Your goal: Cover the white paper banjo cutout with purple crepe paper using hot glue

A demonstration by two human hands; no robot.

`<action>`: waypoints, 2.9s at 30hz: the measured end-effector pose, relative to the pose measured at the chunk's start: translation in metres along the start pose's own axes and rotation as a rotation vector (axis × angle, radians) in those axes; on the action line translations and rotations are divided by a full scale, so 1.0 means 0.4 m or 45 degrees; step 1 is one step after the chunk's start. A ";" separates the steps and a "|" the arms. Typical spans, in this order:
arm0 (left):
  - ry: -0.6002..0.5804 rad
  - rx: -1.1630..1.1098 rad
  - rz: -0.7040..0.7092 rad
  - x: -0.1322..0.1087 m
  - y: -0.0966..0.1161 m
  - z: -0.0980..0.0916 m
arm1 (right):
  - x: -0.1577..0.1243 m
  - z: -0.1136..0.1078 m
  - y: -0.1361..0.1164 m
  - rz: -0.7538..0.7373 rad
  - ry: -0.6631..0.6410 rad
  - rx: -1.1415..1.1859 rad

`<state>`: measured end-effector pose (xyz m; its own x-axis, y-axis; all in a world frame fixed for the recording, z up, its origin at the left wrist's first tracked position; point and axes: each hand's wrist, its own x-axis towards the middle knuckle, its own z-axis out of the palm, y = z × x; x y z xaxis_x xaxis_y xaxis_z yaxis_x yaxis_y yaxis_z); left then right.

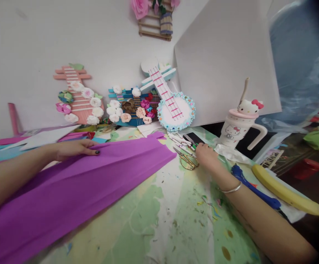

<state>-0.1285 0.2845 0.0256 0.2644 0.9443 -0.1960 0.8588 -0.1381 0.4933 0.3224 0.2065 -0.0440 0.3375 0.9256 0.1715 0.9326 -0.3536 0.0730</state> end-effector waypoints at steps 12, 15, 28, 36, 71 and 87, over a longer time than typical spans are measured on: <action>0.050 0.561 0.044 0.046 -0.142 0.033 | 0.009 -0.044 0.002 -0.108 -0.044 0.112; 0.253 0.659 0.111 0.057 -0.137 0.074 | 0.009 -0.036 -0.022 -0.190 -0.152 0.212; 0.134 0.382 0.250 0.109 -0.094 0.137 | 0.000 0.004 -0.042 -0.243 -0.284 0.202; 0.222 0.364 0.333 0.098 -0.101 0.092 | 0.030 0.017 -0.032 -0.279 -0.240 0.243; 0.044 0.646 1.135 0.137 0.220 0.425 | -0.033 0.015 -0.132 -0.906 0.015 0.694; 0.137 0.616 1.108 0.093 0.212 0.421 | -0.022 0.020 -0.153 -1.040 -0.163 0.512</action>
<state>0.0281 0.2574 -0.0826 0.8655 0.4752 0.1587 0.4774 -0.8783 0.0259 0.2635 0.2210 -0.0577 -0.4564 0.8835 0.1055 0.8538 0.4682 -0.2276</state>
